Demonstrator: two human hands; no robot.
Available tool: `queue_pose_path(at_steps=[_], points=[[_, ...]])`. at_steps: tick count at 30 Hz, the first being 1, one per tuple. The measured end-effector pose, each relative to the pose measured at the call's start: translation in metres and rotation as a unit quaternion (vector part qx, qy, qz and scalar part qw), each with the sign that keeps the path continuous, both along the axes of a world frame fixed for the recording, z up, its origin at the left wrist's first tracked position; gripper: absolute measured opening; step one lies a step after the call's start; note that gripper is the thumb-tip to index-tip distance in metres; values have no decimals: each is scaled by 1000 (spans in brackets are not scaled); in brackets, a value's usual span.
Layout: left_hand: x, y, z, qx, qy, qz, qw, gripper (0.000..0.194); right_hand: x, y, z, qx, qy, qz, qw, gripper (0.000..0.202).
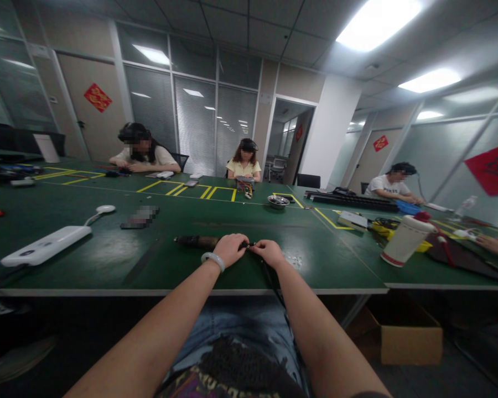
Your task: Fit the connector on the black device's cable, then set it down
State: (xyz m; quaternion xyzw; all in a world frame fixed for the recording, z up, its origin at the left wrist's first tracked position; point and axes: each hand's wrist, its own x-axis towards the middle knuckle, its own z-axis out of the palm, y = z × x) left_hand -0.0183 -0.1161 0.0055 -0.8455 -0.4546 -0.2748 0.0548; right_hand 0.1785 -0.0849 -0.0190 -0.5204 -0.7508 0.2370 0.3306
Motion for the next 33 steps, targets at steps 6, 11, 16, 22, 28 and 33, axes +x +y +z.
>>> queue_pose_path(at_steps=[6,11,16,22,28,33], points=[[0,1,0,-2,8,-15,1000,15,0,-1,0,-4,3,4,1000,33],[0,0,0,-2,8,-17,1000,17,0,0,0,-6,2,3,1000,32],[0,0,0,0,2,-6,1000,20,0,0,0,-2,-1,5,1000,33],[0,1,0,-2,2,-2,1000,14,1,1,-1,1,1,6,1000,30],[-1,1,0,-1,6,-10,1000,16,1,2,-1,1,0,6,1000,30],[0,2,-2,-1,9,-14,1000,16,0,3,-3,-1,-2,1,1000,32]])
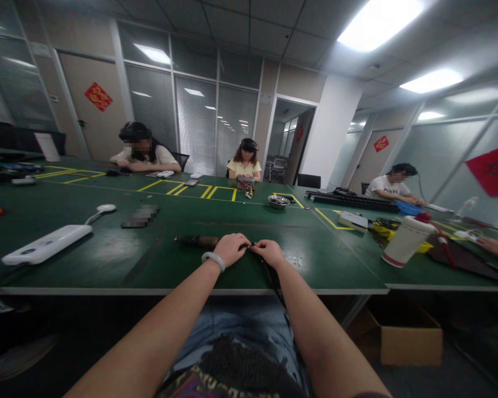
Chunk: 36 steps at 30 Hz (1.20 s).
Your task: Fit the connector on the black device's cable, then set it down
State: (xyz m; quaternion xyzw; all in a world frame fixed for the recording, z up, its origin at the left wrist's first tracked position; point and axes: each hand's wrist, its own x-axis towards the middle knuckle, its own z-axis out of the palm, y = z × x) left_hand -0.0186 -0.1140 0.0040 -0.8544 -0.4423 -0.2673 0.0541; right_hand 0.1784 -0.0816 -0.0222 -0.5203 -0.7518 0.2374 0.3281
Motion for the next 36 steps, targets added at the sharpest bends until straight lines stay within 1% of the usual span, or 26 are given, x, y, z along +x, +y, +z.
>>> queue_pose_path(at_steps=[5,11,18,24,29,36], points=[[0,-1,1,4,-4,7,1000,19,0,0,1,5,-1,2,1000,32],[0,-2,2,1,-3,9,1000,14,1,-2,3,5,-1,6,1000,32],[1,-3,3,-4,0,7,1000,16,0,-4,5,-2,-4,2,1000,31],[1,-3,3,-5,-5,18,1000,20,0,-4,5,0,-5,-1,1000,32],[0,-3,2,-4,-5,17,1000,15,0,-3,4,5,-2,-2,1000,29],[0,-3,3,-7,-4,11,1000,15,-1,-4,4,3,-1,-2,1000,31]])
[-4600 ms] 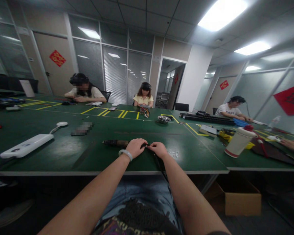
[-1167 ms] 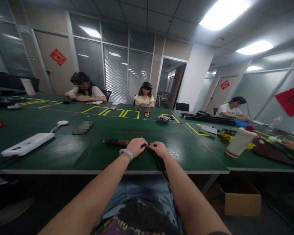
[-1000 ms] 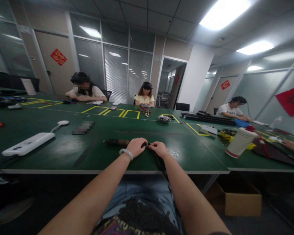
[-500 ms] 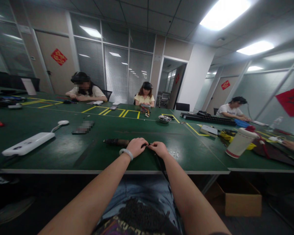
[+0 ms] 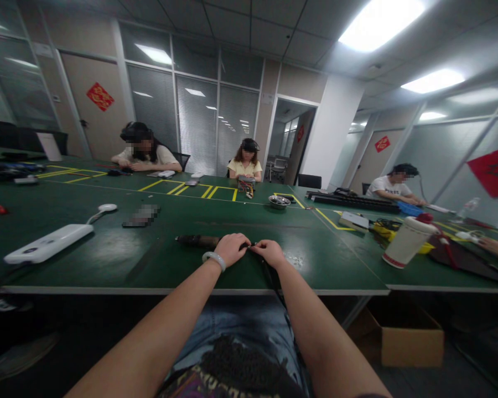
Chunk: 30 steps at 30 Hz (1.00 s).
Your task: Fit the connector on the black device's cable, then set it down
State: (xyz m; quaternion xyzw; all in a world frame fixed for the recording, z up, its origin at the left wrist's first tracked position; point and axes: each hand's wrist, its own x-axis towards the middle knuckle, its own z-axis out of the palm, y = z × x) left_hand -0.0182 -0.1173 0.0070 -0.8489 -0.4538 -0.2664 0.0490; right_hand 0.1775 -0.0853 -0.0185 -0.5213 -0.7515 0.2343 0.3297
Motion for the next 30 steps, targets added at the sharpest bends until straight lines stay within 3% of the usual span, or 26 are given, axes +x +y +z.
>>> queue_pose_path(at_steps=[30], points=[[0,-1,1,-3,-2,0,1000,19,0,-1,1,-4,-3,-2,1000,31]])
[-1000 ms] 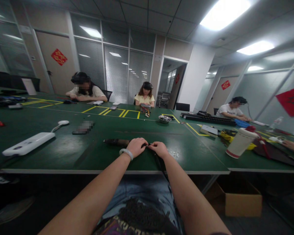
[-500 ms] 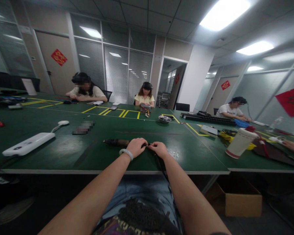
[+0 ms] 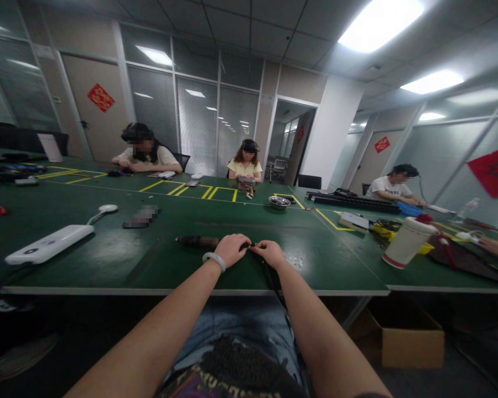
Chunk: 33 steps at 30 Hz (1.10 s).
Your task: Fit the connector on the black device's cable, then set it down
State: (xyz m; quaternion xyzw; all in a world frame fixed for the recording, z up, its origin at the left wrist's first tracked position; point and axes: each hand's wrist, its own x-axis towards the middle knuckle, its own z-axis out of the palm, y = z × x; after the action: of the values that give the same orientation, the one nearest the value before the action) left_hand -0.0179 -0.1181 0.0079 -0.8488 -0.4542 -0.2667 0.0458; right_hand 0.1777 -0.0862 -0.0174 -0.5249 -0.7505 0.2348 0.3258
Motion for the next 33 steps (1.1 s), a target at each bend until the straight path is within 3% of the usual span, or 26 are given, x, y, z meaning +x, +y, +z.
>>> queue_pose_path(at_steps=[13,33], points=[[-1,1,-1,3,-4,-2,1000,12,1,1,-1,3,5,8,1000,30],[-1,2,-3,8,0,-8,1000,16,1,1,0,3,2,8,1000,31]])
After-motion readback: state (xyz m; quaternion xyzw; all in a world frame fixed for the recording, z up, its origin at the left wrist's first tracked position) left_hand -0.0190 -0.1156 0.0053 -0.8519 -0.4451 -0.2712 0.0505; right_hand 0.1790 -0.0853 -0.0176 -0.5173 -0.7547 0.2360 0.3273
